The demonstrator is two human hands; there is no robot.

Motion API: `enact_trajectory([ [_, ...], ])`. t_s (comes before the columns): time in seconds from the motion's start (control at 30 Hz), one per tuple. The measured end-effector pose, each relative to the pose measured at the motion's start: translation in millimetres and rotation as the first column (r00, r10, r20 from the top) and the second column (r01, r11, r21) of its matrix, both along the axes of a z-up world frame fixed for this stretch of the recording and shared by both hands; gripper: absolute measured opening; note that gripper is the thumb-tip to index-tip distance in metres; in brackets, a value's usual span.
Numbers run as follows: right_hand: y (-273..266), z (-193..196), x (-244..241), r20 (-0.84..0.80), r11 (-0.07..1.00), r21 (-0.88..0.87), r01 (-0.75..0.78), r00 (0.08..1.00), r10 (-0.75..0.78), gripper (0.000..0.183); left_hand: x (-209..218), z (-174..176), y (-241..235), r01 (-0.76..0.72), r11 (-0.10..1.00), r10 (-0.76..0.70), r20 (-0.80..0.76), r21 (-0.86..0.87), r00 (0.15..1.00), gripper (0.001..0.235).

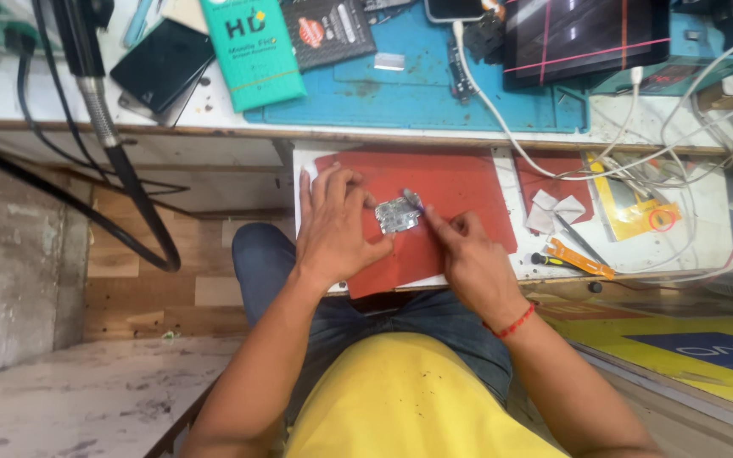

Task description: The person uses a hot air gun to heat a small electronic component on a red mat, then repeatedly scrapes and cleans the component's surface with a small tool. The person continues to scrape and clean the component for the duration of the clip.

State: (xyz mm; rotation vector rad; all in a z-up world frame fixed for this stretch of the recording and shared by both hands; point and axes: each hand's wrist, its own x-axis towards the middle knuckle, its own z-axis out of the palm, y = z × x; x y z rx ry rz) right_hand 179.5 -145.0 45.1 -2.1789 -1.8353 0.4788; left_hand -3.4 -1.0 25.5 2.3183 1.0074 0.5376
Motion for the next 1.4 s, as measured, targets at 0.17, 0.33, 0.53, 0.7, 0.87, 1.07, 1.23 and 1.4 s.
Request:
enact_trajectory([
  [0.17,4.2,4.1,-6.1,-0.007,0.999,-0.033,-0.007,1.0,0.007,0.065,-0.3,-1.9,2.0,-0.016,1.0,0.016,0.0,0.014,1.0,0.055],
  [0.33,10.7,15.2,-5.9,0.026,0.998,-0.066,0.014,1.0,-0.013,0.067,-0.6,-4.4,5.7,-0.019,0.998,0.018,0.025,0.055,1.0,0.056],
  [0.53,11.2,9.8,-4.2,0.046,0.994,-0.084,0.072,0.997,-0.068,0.059,0.2,-3.9,-0.9,-0.012,0.999,0.013,-0.009,0.05,1.0,0.055],
  [0.7,16.5,8.8,0.7,0.076,1.0,-0.015,0.024,0.997,-0.023,0.059,0.0,-2.9,2.9,-0.006,1.0,0.007,-0.025,0.022,1.0,0.057],
  [0.87,9.6,5.7,4.5,0.002,0.997,0.066,-0.042,0.999,0.042,0.061,8.4,11.2,6.6,-0.018,0.999,0.021,-0.046,0.046,0.999,0.063],
  [1.07,2.1,-0.3,5.6,-0.102,0.997,-0.074,-0.039,0.994,0.031,0.072,5.3,11.5,3.4,0.004,1.0,-0.004,-0.07,-0.001,0.998,0.055],
  [1.23,13.4,9.8,7.2,-0.064,0.985,-0.158,0.072,0.995,-0.082,0.076,4.3,18.4,3.8,-0.017,1.0,0.017,-0.012,-0.005,1.0,0.051],
  [1.4,4.8,9.7,2.0,-0.082,0.987,-0.158,0.028,0.996,-0.041,0.077,2.5,13.5,0.4,-0.016,1.0,0.016,-0.007,0.017,1.0,0.05],
])
